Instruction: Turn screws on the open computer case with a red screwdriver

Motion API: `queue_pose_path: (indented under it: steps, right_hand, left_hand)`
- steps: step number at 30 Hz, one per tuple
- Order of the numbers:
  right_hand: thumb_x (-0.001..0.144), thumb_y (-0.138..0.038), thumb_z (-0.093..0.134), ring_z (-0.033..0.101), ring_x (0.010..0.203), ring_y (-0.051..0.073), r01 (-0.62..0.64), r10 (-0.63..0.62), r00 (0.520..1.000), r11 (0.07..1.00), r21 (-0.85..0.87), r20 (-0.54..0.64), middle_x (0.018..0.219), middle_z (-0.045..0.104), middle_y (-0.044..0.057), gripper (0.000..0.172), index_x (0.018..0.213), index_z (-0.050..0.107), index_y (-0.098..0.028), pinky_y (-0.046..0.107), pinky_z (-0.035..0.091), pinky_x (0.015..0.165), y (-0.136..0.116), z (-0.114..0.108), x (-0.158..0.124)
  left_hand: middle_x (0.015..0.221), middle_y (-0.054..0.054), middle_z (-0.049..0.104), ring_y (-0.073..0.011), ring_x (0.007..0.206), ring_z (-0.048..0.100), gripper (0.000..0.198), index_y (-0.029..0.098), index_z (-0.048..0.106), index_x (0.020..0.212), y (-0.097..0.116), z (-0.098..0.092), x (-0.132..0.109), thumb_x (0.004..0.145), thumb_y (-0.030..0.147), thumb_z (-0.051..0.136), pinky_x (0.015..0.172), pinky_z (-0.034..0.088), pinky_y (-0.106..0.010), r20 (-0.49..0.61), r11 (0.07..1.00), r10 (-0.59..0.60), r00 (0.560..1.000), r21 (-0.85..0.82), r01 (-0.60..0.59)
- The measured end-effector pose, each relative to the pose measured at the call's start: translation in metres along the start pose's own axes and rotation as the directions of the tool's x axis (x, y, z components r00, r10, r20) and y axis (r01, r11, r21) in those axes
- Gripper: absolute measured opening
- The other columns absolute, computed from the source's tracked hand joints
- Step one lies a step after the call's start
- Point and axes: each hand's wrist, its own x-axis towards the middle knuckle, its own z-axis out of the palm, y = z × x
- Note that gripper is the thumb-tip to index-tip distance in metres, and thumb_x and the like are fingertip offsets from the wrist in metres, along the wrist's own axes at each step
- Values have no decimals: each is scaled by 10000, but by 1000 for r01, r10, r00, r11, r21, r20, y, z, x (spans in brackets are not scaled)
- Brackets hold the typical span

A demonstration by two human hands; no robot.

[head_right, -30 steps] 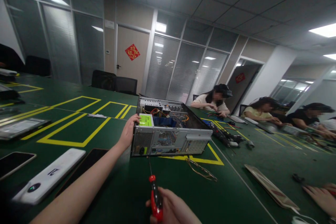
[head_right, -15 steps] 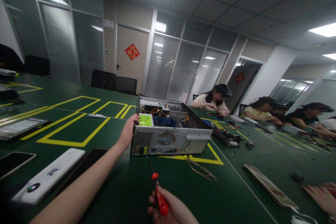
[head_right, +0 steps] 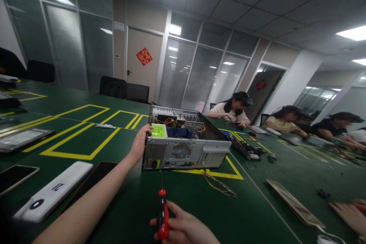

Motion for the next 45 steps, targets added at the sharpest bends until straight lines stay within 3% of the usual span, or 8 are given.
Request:
queue_pose_path:
  steps: [5, 8, 13, 19, 25, 30, 37, 45]
  right_hand:
    - [708, -332, 742, 607, 601, 94, 45, -33, 991, 994, 96, -130, 723, 667, 44, 358, 947, 634, -89, 185, 404, 542, 5, -8, 5]
    - [702, -339, 743, 577, 545, 68, 22, -8, 983, 997, 74, -182, 782, 679, 48, 273, 836, 631, -129, 154, 366, 470, 5, -10, 6]
    - [750, -384, 692, 374, 347, -5, -17, 16, 992, 1000, -11, -124, 686, 651, -2, 320, 973, 603, -172, 124, 173, 360, 3, -8, 4]
    - [744, -358, 693, 629, 616, 113, 10, -12, 998, 999, -44, -62, 835, 701, 64, 455, 1121, 518, -175, 218, 423, 583, 6, -3, 9]
    - [726, -345, 694, 594, 579, 93, 19, -24, 998, 997, -80, -64, 801, 691, 42, 428, 1076, 517, -175, 219, 388, 565, 5, -1, 7]
    - [662, -263, 687, 610, 700, 116, 123, -112, 990, 981, -147, 81, 792, 691, 80, 483, 1095, 528, -119, 212, 386, 637, 1, 11, -1]
    - [674, -293, 651, 557, 565, 95, 162, -123, 969, 971, -176, 212, 763, 666, 64, 510, 1126, 470, -140, 199, 357, 514, -14, 47, -2]
    - [779, -254, 505, 605, 471, 120, 181, -140, 971, 961, -211, 192, 814, 645, 38, 416, 1172, 386, -185, 203, 319, 393, -24, 48, 7]
  left_hand:
    - [1094, -94, 613, -211, 1203, 497, 415, 200, 545, 889, 1, 0, 1, 948, 450, 219, 1064, 367, -431, 2, 1000, 7, 1000, 0, -7]
    - [1090, -95, 613, -212, 1206, 494, 420, 200, 544, 883, 0, 0, 1, 945, 463, 223, 1064, 367, -424, -1, 1000, 4, 1000, -6, -4]
    - [1104, -98, 604, -208, 1219, 482, 411, 196, 540, 903, 0, 0, 1, 949, 450, 220, 1075, 354, -423, 2, 1000, 4, 1000, -7, -4]
    - [1106, -99, 603, -210, 1218, 483, 396, 197, 537, 903, -1, 0, 0, 953, 424, 217, 1074, 358, -434, 3, 1000, 11, 1000, 4, -11]
    - [1096, -97, 606, -208, 1213, 486, 405, 193, 539, 897, -1, 0, 0, 953, 431, 216, 1072, 358, -427, 0, 1000, 12, 1000, -2, -12]
    - [1097, -94, 607, -201, 1204, 490, 411, 190, 537, 900, -3, 1, -1, 954, 432, 210, 1073, 358, -421, -2, 1000, 7, 1000, 7, -7]
    - [1093, -98, 606, -210, 1199, 492, 390, 191, 540, 886, -3, 1, 0, 955, 410, 224, 1064, 365, -435, 0, 1000, 6, 1000, 4, -6]
    - [1102, -97, 608, -208, 1212, 487, 388, 188, 547, 908, -5, 3, -1, 955, 405, 229, 1072, 361, -430, -7, 1000, 12, 1000, -8, -12]
